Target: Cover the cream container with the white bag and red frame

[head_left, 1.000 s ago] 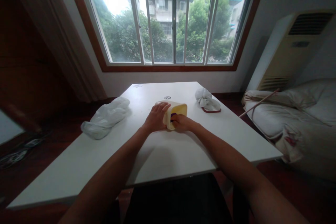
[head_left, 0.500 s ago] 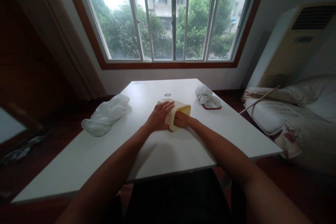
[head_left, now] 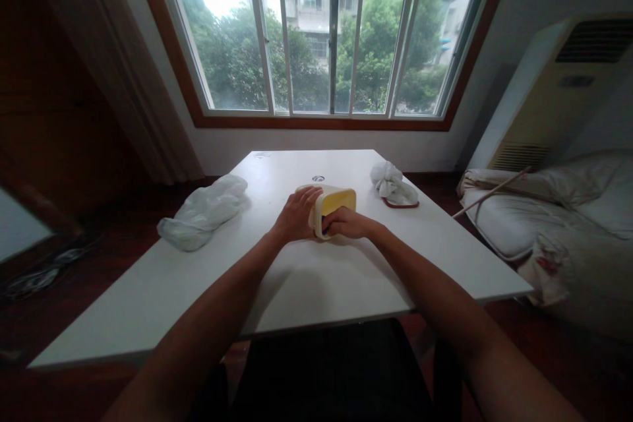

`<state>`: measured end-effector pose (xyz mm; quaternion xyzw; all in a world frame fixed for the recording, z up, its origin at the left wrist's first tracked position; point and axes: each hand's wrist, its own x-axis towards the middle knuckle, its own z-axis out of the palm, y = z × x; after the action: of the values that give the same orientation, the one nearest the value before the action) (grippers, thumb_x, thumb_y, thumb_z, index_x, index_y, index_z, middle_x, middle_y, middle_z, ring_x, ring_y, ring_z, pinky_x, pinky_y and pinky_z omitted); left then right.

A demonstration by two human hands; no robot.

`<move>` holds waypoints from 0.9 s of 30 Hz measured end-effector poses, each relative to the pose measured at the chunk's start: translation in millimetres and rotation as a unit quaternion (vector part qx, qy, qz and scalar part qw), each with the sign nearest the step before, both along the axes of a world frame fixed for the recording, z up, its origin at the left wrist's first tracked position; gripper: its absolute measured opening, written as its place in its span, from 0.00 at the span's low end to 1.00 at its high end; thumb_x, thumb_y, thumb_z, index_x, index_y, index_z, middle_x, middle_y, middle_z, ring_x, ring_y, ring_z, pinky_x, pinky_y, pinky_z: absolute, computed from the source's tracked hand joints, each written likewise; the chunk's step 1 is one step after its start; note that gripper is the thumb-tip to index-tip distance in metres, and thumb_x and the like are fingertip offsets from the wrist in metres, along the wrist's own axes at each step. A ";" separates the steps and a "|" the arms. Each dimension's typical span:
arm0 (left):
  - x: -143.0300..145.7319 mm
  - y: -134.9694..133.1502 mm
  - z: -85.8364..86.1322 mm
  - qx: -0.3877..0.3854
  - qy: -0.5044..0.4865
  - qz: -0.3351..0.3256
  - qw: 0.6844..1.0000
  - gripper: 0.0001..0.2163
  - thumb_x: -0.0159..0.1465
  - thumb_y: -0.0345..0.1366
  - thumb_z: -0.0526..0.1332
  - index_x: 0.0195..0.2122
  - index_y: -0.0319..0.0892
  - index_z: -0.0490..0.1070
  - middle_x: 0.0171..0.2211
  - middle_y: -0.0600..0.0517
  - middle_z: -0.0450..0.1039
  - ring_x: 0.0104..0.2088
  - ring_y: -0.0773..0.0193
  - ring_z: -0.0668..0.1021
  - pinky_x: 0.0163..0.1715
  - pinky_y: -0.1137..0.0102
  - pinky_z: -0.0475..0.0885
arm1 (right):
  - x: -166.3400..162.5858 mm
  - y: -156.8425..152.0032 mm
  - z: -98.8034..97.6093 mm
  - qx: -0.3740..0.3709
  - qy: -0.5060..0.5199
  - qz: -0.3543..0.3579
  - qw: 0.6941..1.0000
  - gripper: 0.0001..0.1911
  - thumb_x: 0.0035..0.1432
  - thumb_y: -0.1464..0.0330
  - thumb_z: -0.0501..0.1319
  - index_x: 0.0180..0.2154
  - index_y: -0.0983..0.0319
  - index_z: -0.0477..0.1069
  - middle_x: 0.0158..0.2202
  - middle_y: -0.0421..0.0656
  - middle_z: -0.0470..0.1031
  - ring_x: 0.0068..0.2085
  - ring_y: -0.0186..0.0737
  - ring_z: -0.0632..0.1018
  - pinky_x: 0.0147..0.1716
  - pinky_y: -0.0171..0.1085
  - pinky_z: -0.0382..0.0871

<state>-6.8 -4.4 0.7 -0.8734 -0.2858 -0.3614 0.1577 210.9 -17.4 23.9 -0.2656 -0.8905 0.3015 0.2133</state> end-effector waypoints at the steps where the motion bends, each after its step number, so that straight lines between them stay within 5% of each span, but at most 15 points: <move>1: -0.1 0.1 0.0 0.002 -0.002 -0.001 1.000 0.48 0.50 0.53 0.68 0.67 0.40 0.49 0.63 0.36 0.61 0.64 0.41 0.64 0.61 0.50 0.62 | -1.2 -0.4 0.0 0.001 0.000 -0.004 1.000 0.16 0.51 0.78 0.56 0.36 0.65 0.82 0.36 0.42 0.82 0.36 0.37 0.78 0.42 0.33 0.70; 9: 1.7 0.9 -0.3 -0.005 -0.002 0.001 1.000 0.45 0.52 0.48 0.68 0.67 0.42 0.49 0.63 0.37 0.62 0.64 0.41 0.63 0.61 0.49 0.62 | -5.4 -3.0 2.9 0.064 -0.063 -0.096 0.991 0.14 0.52 0.78 0.56 0.30 0.67 0.81 0.29 0.44 0.81 0.30 0.35 0.77 0.33 0.31 0.68; 16: 2.0 1.9 -2.1 0.010 0.000 -0.014 1.000 0.48 0.50 0.54 0.68 0.68 0.41 0.49 0.63 0.36 0.61 0.64 0.41 0.63 0.61 0.49 0.62 | -9.3 -1.5 -1.5 0.152 -0.139 -0.154 0.966 0.13 0.56 0.75 0.57 0.30 0.70 0.80 0.30 0.52 0.81 0.28 0.38 0.75 0.28 0.33 0.63; 27: 3.7 4.7 -6.4 0.009 0.010 -0.016 1.000 0.49 0.50 0.55 0.68 0.68 0.41 0.48 0.64 0.36 0.61 0.65 0.40 0.63 0.61 0.49 0.61 | -14.9 12.9 -17.8 0.122 -0.151 -0.153 0.969 0.13 0.53 0.77 0.57 0.37 0.68 0.80 0.38 0.52 0.82 0.36 0.42 0.79 0.37 0.34 0.69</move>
<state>-3.1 0.3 -5.6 -0.8798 -0.2673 -0.3577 0.1627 196.0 -4.5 6.1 -0.4133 -0.8912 0.1109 0.1505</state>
